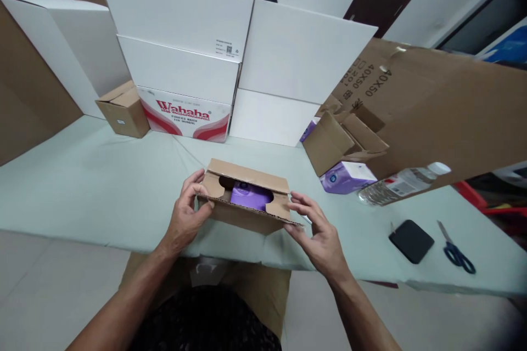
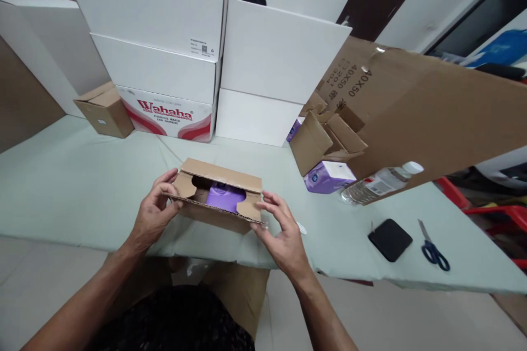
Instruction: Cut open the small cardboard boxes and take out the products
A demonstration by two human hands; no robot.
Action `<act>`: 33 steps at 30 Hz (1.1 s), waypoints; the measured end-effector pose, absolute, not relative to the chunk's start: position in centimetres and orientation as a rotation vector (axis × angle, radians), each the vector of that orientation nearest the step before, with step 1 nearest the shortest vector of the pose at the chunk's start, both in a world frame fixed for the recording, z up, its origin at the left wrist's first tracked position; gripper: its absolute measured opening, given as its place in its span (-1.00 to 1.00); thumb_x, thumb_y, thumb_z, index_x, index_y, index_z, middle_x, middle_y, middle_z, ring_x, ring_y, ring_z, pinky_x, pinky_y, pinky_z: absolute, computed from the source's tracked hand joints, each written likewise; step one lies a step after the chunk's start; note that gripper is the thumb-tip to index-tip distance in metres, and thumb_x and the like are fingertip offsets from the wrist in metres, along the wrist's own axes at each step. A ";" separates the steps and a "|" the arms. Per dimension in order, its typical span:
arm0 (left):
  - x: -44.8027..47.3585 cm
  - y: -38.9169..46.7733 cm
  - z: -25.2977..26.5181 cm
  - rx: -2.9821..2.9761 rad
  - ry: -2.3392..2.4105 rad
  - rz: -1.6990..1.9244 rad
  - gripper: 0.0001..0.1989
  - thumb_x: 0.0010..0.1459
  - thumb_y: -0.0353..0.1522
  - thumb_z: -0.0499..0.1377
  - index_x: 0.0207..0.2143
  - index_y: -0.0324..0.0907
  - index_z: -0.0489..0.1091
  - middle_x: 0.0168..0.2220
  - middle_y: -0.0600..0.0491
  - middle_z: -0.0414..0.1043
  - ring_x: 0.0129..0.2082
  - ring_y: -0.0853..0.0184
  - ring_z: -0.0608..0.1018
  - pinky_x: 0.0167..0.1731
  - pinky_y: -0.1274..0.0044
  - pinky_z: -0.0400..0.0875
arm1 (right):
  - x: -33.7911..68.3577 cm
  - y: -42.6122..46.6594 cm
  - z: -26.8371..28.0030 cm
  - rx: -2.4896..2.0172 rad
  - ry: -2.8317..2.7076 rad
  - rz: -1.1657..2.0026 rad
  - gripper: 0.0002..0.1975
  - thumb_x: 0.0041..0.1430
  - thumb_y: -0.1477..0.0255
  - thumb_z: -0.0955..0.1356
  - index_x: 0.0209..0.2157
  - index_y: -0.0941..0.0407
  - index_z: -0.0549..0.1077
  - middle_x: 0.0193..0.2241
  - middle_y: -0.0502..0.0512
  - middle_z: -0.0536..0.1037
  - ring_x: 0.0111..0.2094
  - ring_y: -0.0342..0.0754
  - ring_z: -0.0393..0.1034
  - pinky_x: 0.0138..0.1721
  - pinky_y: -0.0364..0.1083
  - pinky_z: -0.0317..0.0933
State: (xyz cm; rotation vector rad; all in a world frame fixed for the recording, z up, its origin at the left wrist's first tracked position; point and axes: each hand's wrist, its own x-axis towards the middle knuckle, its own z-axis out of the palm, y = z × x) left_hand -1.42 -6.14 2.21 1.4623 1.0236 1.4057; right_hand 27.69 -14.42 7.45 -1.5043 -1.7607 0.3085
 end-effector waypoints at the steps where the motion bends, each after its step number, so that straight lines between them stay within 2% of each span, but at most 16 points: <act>1: -1.4 -6.2 2.2 1.501 1.007 1.431 -0.85 0.12 -0.35 0.29 -0.34 -0.10 0.33 0.40 -0.14 0.18 0.44 -0.07 0.23 0.38 0.08 0.11 | 27.3 -14.4 7.4 -1.495 -1.777 0.244 -0.86 0.31 0.37 0.37 -0.12 0.06 0.54 0.18 0.32 0.49 0.22 0.13 0.41 0.16 0.15 0.35; 4: -1.5 -6.3 1.8 1.625 0.997 1.502 -0.86 0.11 -0.41 0.29 -0.34 -0.10 0.35 0.39 -0.15 0.17 0.42 -0.07 0.26 0.34 0.05 0.16 | 26.3 -14.5 7.1 -1.455 -1.848 -0.056 -0.85 0.31 0.53 0.30 -0.23 0.06 0.52 0.06 0.28 0.55 0.10 0.12 0.47 0.05 0.14 0.38; 7: -1.9 -6.4 1.1 1.687 1.002 1.508 -0.89 0.12 -0.44 0.27 -0.33 -0.11 0.38 0.39 -0.16 0.14 0.40 -0.08 0.30 0.31 0.03 0.22 | 26.1 -14.6 6.6 -1.350 -1.977 -0.237 -0.76 0.27 0.63 0.26 -0.19 0.05 0.50 -0.10 0.19 0.61 -0.02 0.08 0.51 -0.04 0.10 0.36; 9: -2.3 -6.5 0.8 1.706 1.001 1.470 -0.91 0.13 -0.45 0.27 -0.32 -0.12 0.42 0.40 -0.17 0.13 0.39 -0.08 0.32 0.31 0.02 0.23 | 26.6 -14.8 6.7 -1.269 -2.076 -0.228 -0.76 0.27 0.60 0.29 -0.12 0.05 0.49 -0.13 0.16 0.63 -0.04 0.07 0.51 -0.06 0.08 0.33; 12: -3.2 -6.6 0.7 1.678 1.004 1.443 -0.95 0.17 -0.40 0.26 -0.27 -0.13 0.49 0.39 -0.19 0.15 0.40 -0.07 0.31 0.32 0.05 0.23 | 27.9 -15.3 7.5 -1.229 -2.219 -0.059 -0.68 0.32 0.34 0.38 0.08 0.04 0.47 0.02 0.21 0.61 0.09 0.15 0.46 0.05 0.13 0.29; 14: -3.8 -6.5 0.8 1.617 1.008 1.407 -0.92 0.20 -0.33 0.26 -0.27 -0.13 0.53 0.39 -0.20 0.18 0.40 -0.07 0.31 0.31 0.07 0.25 | 28.5 -15.5 8.2 -1.265 -2.232 0.101 -0.61 0.38 0.19 0.33 0.16 0.00 0.47 0.16 0.23 0.54 0.19 0.18 0.40 0.13 0.17 0.26; 17: -4.7 -6.1 1.0 1.494 0.941 1.293 -0.84 0.13 -0.28 0.31 -0.24 -0.12 0.60 0.42 -0.17 0.20 0.41 -0.12 0.29 0.32 0.06 0.24 | 28.2 -14.8 9.0 -1.400 -2.104 0.209 -0.60 0.47 0.15 0.21 0.09 -0.06 0.58 0.29 0.20 0.43 0.28 0.20 0.32 0.19 0.22 0.24; 20: -5.3 -5.4 1.6 1.351 0.751 1.237 -0.69 0.04 -0.20 0.30 -0.17 -0.10 0.65 0.44 -0.12 0.20 0.47 -0.16 0.17 0.38 0.06 0.13 | 27.2 -13.1 9.8 -1.540 -1.973 0.277 -0.52 0.46 0.06 0.18 -0.01 -0.07 0.66 0.34 0.19 0.37 0.34 0.27 0.24 0.29 0.33 0.13; 22: -5.3 -5.0 2.3 1.283 0.705 1.233 -0.65 0.12 -0.11 0.23 -0.20 -0.13 0.66 0.41 -0.12 0.26 0.46 -0.13 0.18 0.41 0.09 0.07 | 26.9 -11.8 10.6 -1.582 -1.900 0.387 -0.46 0.43 -0.03 0.17 -0.06 -0.06 0.68 0.35 0.19 0.36 0.36 0.28 0.21 0.34 0.35 0.06; 24: -5.1 -4.6 3.3 1.267 0.796 1.217 -0.58 0.26 -0.06 0.13 -0.31 -0.16 0.65 0.37 -0.14 0.32 0.43 -0.10 0.26 0.41 0.12 0.06 | 27.2 -10.6 11.5 -1.583 -1.849 0.554 -0.44 0.38 -0.10 0.21 -0.09 -0.05 0.69 0.36 0.18 0.35 0.38 0.28 0.19 0.37 0.32 0.04; 26: -4.7 -4.1 4.4 1.306 0.929 1.170 -0.56 0.30 -0.07 0.12 -0.43 -0.17 0.60 0.32 -0.17 0.39 0.41 -0.08 0.29 0.41 0.13 0.07 | 28.0 -9.6 12.4 -1.574 -1.832 0.715 -0.45 0.30 -0.14 0.29 -0.12 -0.04 0.70 0.39 0.19 0.31 0.41 0.28 0.15 0.38 0.28 0.05; 29: -4.3 -3.8 5.4 1.377 1.003 1.092 -0.73 0.15 -0.17 0.23 -0.49 -0.15 0.52 0.27 -0.18 0.45 0.45 -0.08 0.22 0.41 0.13 0.06 | 29.4 -8.3 12.9 -1.607 -1.892 0.828 -0.44 0.18 -0.17 0.38 -0.15 -0.01 0.70 0.43 0.22 0.24 0.43 0.32 0.11 0.39 0.28 0.05; 31: -4.2 -3.8 5.6 1.393 0.994 1.051 -0.86 0.03 -0.25 0.24 -0.43 -0.13 0.50 0.33 -0.16 0.38 0.47 -0.08 0.18 0.41 0.12 0.07 | 30.0 -7.7 12.9 -1.634 -1.957 0.837 -0.44 0.18 -0.17 0.38 -0.13 0.00 0.70 0.43 0.25 0.24 0.42 0.33 0.14 0.38 0.30 0.06; 33: -4.3 -4.0 5.6 1.421 0.977 0.999 -0.76 -0.05 -0.31 0.22 -0.28 -0.13 0.53 0.43 -0.15 0.21 0.48 -0.09 0.16 0.40 0.10 0.09 | 30.2 -7.3 12.7 -1.621 -2.016 0.819 -0.45 0.21 -0.12 0.38 -0.02 -0.02 0.66 0.41 0.25 0.27 0.40 0.31 0.17 0.36 0.29 0.11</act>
